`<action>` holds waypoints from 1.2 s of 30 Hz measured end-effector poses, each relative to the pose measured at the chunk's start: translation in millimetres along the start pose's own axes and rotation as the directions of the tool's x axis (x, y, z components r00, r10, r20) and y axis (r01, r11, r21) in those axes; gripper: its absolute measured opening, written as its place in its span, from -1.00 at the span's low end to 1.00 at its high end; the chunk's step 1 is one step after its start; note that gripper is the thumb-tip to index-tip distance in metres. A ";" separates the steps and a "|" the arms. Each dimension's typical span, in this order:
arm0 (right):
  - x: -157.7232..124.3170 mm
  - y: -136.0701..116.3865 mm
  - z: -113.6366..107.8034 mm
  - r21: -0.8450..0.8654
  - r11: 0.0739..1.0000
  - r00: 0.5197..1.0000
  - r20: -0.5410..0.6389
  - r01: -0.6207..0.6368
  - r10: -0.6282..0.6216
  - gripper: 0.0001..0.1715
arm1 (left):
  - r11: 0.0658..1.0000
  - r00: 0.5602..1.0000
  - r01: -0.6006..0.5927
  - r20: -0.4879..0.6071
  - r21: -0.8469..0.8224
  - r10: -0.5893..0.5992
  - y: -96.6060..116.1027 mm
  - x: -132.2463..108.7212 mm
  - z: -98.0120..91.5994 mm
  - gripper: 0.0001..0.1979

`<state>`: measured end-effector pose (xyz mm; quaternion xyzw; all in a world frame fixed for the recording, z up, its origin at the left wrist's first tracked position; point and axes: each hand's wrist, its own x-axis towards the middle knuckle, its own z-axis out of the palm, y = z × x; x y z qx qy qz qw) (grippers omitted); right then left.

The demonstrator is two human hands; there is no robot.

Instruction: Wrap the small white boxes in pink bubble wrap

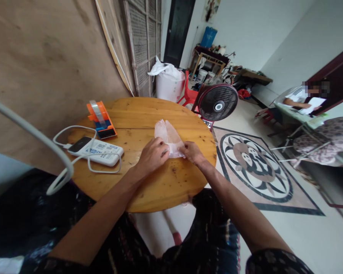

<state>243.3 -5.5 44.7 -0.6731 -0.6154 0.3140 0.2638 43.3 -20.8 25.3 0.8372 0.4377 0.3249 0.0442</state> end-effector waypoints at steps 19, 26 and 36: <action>-6.6 -37.7 22.9 0.239 0.971 0.997 0.068 0.014 -0.031 -0.79 | 0.999 0.996 0.039 0.083 -0.021 -0.038 4.7 3.1 -6.5 -0.79; -15.3 -55.0 19.8 0.150 0.988 0.993 0.103 0.039 -0.055 -0.78 | 0.987 0.994 0.107 0.050 -0.119 -0.101 1.2 2.3 -4.4 -0.87; -17.5 -52.8 9.5 0.000 0.980 0.919 0.347 0.201 -0.189 -0.76 | 0.918 0.983 0.180 0.025 -0.354 -0.183 -2.0 -1.6 -6.0 -0.49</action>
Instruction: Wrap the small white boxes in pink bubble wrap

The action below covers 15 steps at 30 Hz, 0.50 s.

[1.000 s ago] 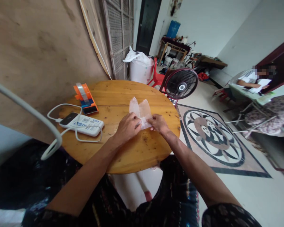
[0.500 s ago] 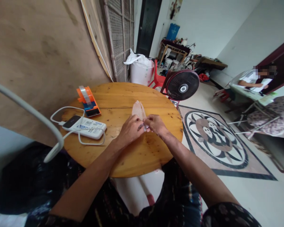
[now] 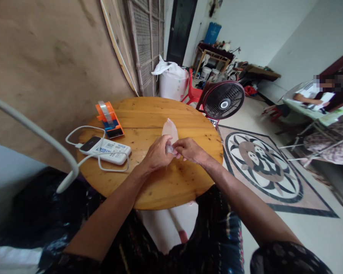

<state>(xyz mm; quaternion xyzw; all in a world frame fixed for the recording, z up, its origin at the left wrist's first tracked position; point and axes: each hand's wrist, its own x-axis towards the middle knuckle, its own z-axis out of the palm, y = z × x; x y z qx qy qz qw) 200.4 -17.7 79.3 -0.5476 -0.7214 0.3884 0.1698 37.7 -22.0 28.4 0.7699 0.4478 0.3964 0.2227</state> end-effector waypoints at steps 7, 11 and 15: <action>-1.9 -7.3 0.4 -0.426 0.900 0.986 -0.088 0.088 -0.138 -0.80 | 0.992 0.997 0.081 0.001 -0.093 -0.081 -1.2 1.1 -0.9 -0.48; -2.9 -17.5 5.5 -0.601 0.799 0.989 -0.127 -0.014 -0.078 -0.75 | 0.986 0.994 0.100 -0.025 -0.130 -0.104 -2.3 1.0 0.5 -0.56; -0.1 -19.5 7.8 -0.663 0.748 0.992 -0.109 -0.023 -0.066 -0.74 | 0.973 0.981 0.164 -0.075 -0.164 -0.178 0.8 2.9 2.8 -0.80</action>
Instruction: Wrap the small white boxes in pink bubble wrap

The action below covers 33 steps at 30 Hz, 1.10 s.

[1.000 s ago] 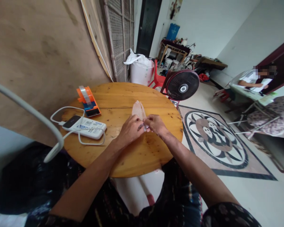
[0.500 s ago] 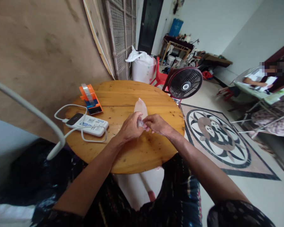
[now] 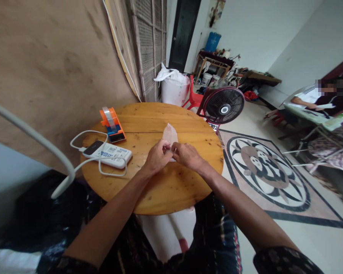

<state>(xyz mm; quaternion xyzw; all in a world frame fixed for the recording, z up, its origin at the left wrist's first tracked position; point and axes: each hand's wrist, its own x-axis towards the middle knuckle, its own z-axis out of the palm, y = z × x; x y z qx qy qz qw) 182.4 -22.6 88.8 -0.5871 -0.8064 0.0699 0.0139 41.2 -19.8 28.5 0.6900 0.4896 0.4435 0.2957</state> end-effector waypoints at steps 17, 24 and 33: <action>22.3 57.2 -11.8 0.743 0.665 0.907 0.224 0.077 -0.355 -0.74 | 0.966 0.924 0.033 0.360 0.256 -0.127 17.1 36.7 -17.3 -0.80; 63.1 84.7 -7.7 0.544 0.753 0.928 -0.255 0.370 -0.272 -0.65 | 0.947 0.930 -0.065 0.364 0.314 -0.057 13.2 39.3 -12.4 -0.96; 136.0 83.0 -9.9 -0.100 0.910 0.901 -0.136 0.402 -0.413 -0.72 | 0.953 0.936 -0.007 0.338 0.303 -0.100 14.6 33.9 -14.7 -0.95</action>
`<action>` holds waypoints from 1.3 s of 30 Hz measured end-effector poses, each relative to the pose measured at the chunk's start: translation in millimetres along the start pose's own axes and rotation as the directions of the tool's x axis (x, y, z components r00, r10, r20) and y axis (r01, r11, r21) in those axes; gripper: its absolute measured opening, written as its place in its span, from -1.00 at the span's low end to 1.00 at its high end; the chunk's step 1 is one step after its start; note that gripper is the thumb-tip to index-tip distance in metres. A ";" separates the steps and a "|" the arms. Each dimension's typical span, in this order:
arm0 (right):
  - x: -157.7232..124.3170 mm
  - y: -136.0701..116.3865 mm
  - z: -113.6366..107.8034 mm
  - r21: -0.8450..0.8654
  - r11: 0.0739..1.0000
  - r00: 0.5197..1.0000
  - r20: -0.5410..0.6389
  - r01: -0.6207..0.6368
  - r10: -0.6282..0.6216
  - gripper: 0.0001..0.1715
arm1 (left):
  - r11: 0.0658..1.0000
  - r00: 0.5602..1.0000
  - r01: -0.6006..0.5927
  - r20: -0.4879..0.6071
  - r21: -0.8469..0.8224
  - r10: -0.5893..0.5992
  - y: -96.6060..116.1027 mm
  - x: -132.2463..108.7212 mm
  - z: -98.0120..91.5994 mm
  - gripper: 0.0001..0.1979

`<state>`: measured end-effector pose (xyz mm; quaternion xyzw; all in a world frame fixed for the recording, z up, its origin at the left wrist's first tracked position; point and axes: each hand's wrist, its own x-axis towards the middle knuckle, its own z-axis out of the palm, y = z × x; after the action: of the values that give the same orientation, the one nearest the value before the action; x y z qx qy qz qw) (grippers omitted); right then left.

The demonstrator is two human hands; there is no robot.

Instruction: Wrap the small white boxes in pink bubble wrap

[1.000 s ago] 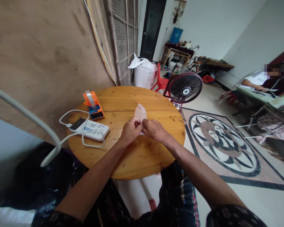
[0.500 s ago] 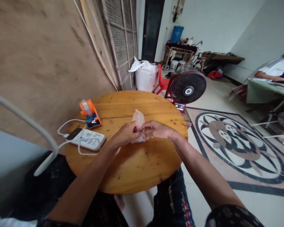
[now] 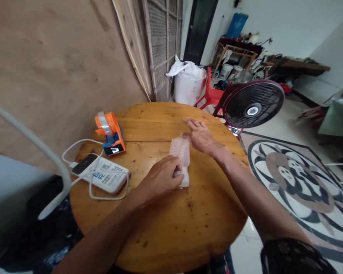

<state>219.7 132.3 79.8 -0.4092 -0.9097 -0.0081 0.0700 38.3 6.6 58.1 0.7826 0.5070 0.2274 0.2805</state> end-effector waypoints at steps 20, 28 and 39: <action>-5.4 13.7 26.9 0.954 0.292 0.983 0.020 -0.074 0.184 -0.76 | 0.998 0.996 -0.064 -0.066 0.009 0.065 -6.0 2.6 7.8 -0.94; 7.8 11.2 55.5 0.900 0.429 0.962 -0.050 -0.073 0.268 -0.77 | 0.997 0.996 -0.068 -0.048 0.020 0.069 -7.3 1.6 8.9 -0.96; 6.2 15.0 63.7 0.767 0.625 0.946 -0.078 -0.144 0.314 -0.51 | 0.978 0.977 -0.158 -0.124 0.136 0.175 -6.9 -0.6 10.0 -0.60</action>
<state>219.0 151.4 16.9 -0.4528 -0.7585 0.3361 0.3266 39.9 6.2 46.0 0.8213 0.4707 0.2703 0.1756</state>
